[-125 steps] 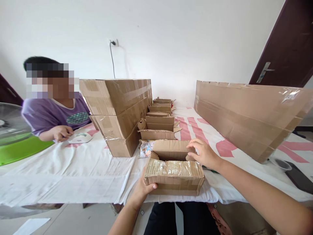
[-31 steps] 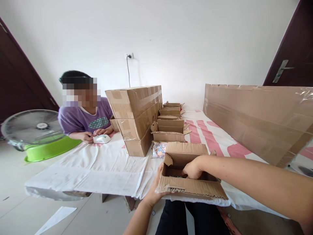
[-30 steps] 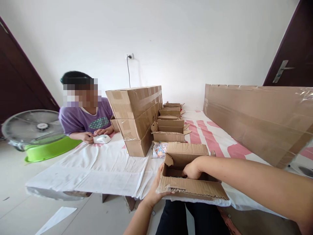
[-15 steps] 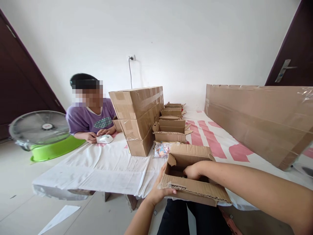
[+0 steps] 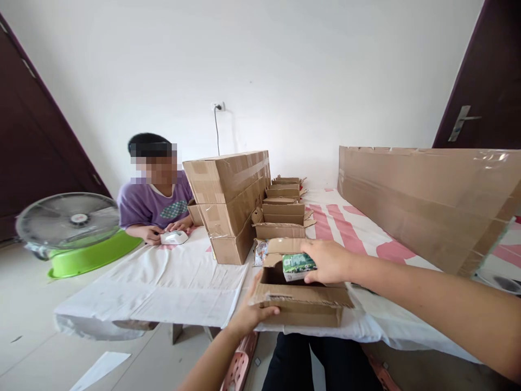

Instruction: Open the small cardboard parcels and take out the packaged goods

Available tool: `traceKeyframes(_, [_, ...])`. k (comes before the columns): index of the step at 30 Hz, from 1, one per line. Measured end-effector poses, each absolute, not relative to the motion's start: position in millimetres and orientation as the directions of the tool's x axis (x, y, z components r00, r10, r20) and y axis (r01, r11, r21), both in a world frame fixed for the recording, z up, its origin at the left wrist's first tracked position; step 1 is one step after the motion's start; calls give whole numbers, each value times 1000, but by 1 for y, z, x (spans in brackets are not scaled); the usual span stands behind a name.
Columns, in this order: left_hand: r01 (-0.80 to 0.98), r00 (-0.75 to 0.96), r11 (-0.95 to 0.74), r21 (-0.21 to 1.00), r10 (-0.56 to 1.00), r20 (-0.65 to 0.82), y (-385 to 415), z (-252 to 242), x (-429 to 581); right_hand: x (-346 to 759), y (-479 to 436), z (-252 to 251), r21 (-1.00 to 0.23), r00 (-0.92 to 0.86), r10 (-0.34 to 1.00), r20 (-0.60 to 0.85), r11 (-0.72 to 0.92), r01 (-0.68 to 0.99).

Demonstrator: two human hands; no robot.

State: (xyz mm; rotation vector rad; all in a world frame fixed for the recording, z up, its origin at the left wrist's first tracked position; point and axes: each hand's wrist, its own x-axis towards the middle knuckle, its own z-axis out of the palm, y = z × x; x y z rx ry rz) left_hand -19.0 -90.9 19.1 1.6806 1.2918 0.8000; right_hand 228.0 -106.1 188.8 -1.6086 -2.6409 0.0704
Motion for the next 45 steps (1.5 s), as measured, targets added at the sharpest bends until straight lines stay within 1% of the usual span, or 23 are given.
traceKeyframes(2, [510, 210, -106, 853, 978, -4, -83, 27, -41, 243, -110, 198, -72, -440, 891, 112, 449, 891])
traceKeyframes(5, [611, 168, -106, 785, 986, 3, -71, 38, -68, 266, -108, 200, -52, -409, 874, 263, 436, 898])
traceKeyframes(7, [672, 154, -108, 733, 988, 4, -65, 45, -78, 279, -104, 195, -34, -390, 862, 325, 423, 906])
traceKeyframes(10, [743, 170, -141, 655, 985, 20, -57, 57, -85, 291, -95, 189, -27, -362, 863, 353, 396, 918])
traceKeyframes(12, [772, 210, -189, 607, 977, 37, -52, 70, -86, 296, -90, 187, -25, -351, 859, 372, 387, 922])
traceKeyframes(16, [821, 299, -262, 508, 954, 8, -41, 113, -93, 304, -85, 184, -21, -344, 849, 402, 384, 923])
traceKeyframes(19, [873, 250, -232, 429, 968, 14, -31, 158, -95, 309, -83, 180, -18, -350, 837, 421, 393, 919])
traceKeyframes(21, [885, 206, -225, 408, 974, 90, -25, 187, -87, 310, -82, 178, -18, -354, 826, 438, 402, 916])
traceKeyframes(23, [867, 210, -264, 424, 963, 169, -23, 210, -67, 307, -80, 177, -18, -365, 811, 457, 418, 908])
traceKeyframes(26, [783, 296, -362, 505, 932, 210, -24, 225, -18, 293, -77, 179, -6, -407, 779, 477, 465, 885])
traceKeyframes(28, [701, 358, -409, 585, 910, 208, -26, 221, 20, 280, -77, 182, 9, -435, 756, 490, 494, 869])
traceKeyframes(31, [590, 419, -414, 693, 891, 176, -26, 208, 65, 266, -77, 187, 18, -431, 732, 527, 497, 867])
traceKeyframes(33, [535, 451, -408, 740, 878, 159, -24, 199, 80, 262, -76, 187, 14, -417, 725, 548, 490, 872])
traceKeyframes(35, [498, 452, -412, 763, 874, 178, -20, 194, 84, 265, -73, 185, 9, -412, 725, 552, 489, 872])
traceKeyframes(37, [487, 402, -427, 762, 884, 238, -14, 192, 78, 272, -68, 181, -7, -396, 737, 548, 477, 879])
traceKeyframes(40, [519, 260, -424, 742, 905, 335, -4, 192, 60, 287, -58, 172, -69, -300, 780, 548, 400, 914])
traceKeyframes(43, [554, 127, -381, 741, 918, 376, 4, 194, 38, 301, -51, 162, -137, -193, 824, 532, 308, 941])
traceKeyframes(45, [561, 73, -357, 747, 920, 385, 6, 196, 27, 307, -51, 157, -165, -159, 839, 521, 282, 945])
